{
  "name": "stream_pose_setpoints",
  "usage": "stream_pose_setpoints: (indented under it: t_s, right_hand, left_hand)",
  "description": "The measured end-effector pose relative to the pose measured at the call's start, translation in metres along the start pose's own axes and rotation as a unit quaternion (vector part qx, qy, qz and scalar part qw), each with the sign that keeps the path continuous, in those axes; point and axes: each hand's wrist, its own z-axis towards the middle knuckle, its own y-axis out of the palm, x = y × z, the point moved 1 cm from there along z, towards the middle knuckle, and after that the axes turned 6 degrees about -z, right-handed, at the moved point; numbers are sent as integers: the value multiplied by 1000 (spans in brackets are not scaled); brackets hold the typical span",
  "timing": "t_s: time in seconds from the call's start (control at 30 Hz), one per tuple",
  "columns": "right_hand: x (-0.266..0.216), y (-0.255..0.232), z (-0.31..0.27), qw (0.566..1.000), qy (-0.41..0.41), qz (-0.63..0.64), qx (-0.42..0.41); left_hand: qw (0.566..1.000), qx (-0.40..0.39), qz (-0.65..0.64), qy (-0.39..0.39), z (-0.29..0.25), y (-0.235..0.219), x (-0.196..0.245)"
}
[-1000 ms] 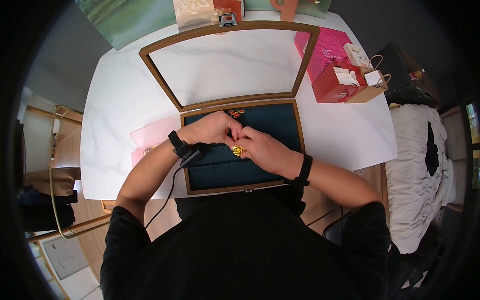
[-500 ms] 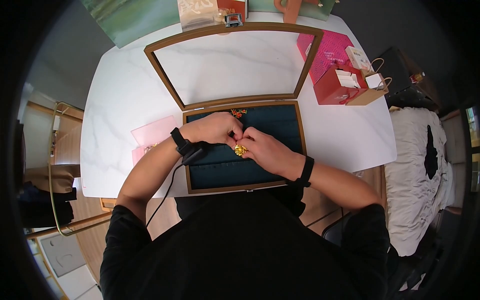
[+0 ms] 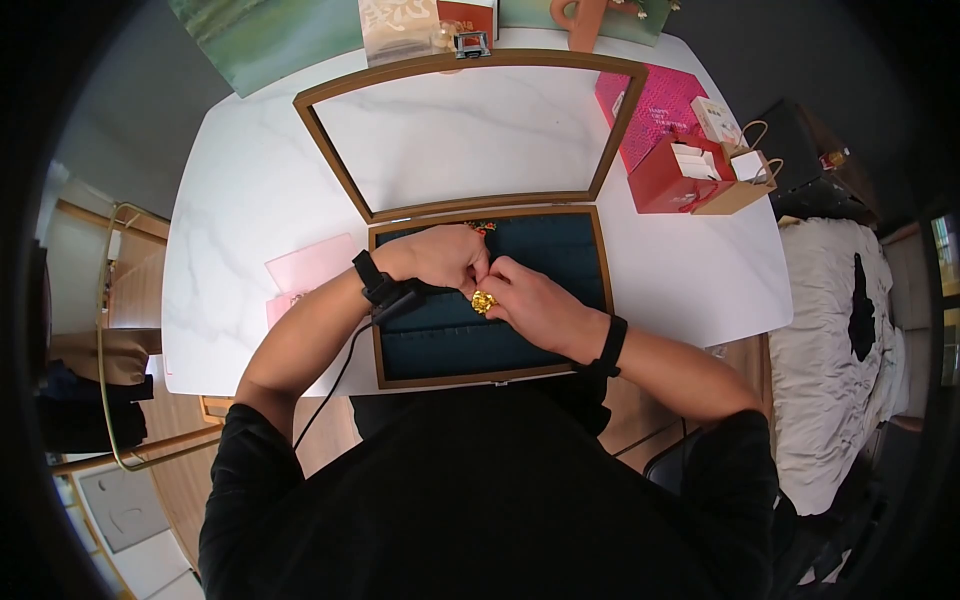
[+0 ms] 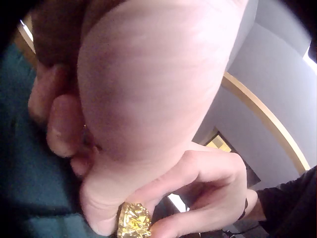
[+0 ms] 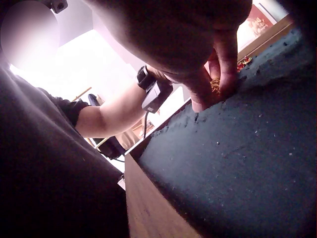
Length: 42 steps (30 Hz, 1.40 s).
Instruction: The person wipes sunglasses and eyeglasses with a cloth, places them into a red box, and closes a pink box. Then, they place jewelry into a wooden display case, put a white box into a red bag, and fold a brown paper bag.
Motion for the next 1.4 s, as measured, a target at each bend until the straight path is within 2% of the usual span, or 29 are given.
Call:
stream_pose_setpoints:
  t_s: [0.2,0.27,0.33,0.37,0.43,0.47,0.57,0.63,0.7,0.77,0.83,0.87,0.9,1.0,1.03,1.1,1.23,1.27,1.33,1.4]
  right_hand:
    - [-2,-1,-3,1000,7,8,5]
    - [0,-2,-5,1000,9,16,9]
    - [2,-7,-8,989,79,125,-16]
    - [3,-10,-10,989,80,126,-16]
    - [7,-18,-18,972,143,187,18]
    - [9,-23,-22,965,173,197,28]
    - [19,-29,-35,964,213,154,48]
    - [18,-31,-39,960,230,151,46]
    - [17,-30,-42,965,227,122,48]
    - [11,-27,-42,967,216,124,51]
    - [6,-24,-41,969,205,126,55]
    - [3,-23,-40,983,161,69,62]
    - [1,-22,-39,991,117,12,70]
    - [-7,-21,-34,993,75,-69,62]
    - [-8,-21,-33,991,53,-107,57]
    - [-2,-15,-32,993,48,-89,59]
    - [-5,-15,-30,997,68,-15,29]
    - [-5,-15,-31,997,68,-15,29]
    - [-5,-15,-31,1000,-2,-5,27]
    - [-6,-10,-34,1000,-9,2,27]
  left_hand:
    - [999,9,0,-39,-3,1,5]
    - [1000,24,6,11,-6,1,5]
    - [999,40,-2,23,-10,4,4]
    - [998,57,-10,34,-12,6,2]
    - [995,73,-17,61,-15,12,-1]
    - [992,88,-23,89,-18,13,1]
    - [993,97,-1,63,-22,15,8]
    - [990,114,35,78,-24,18,14]
    - [985,131,70,92,-26,22,19]
    - [964,155,162,141,-27,26,24]
    - [955,184,164,166,-30,32,26]
    - [943,214,166,192,-31,34,29]
    - [944,213,167,191,-34,37,32]
    - [908,238,285,193,-41,50,44]
    - [908,238,285,192,-40,50,46]
    - [902,208,326,193,-39,50,47]
    - [916,163,277,242,-29,27,31]
    - [930,151,227,247,-26,24,27]
    - [948,124,160,247,-21,19,20]
    - [947,120,158,253,-20,18,18]
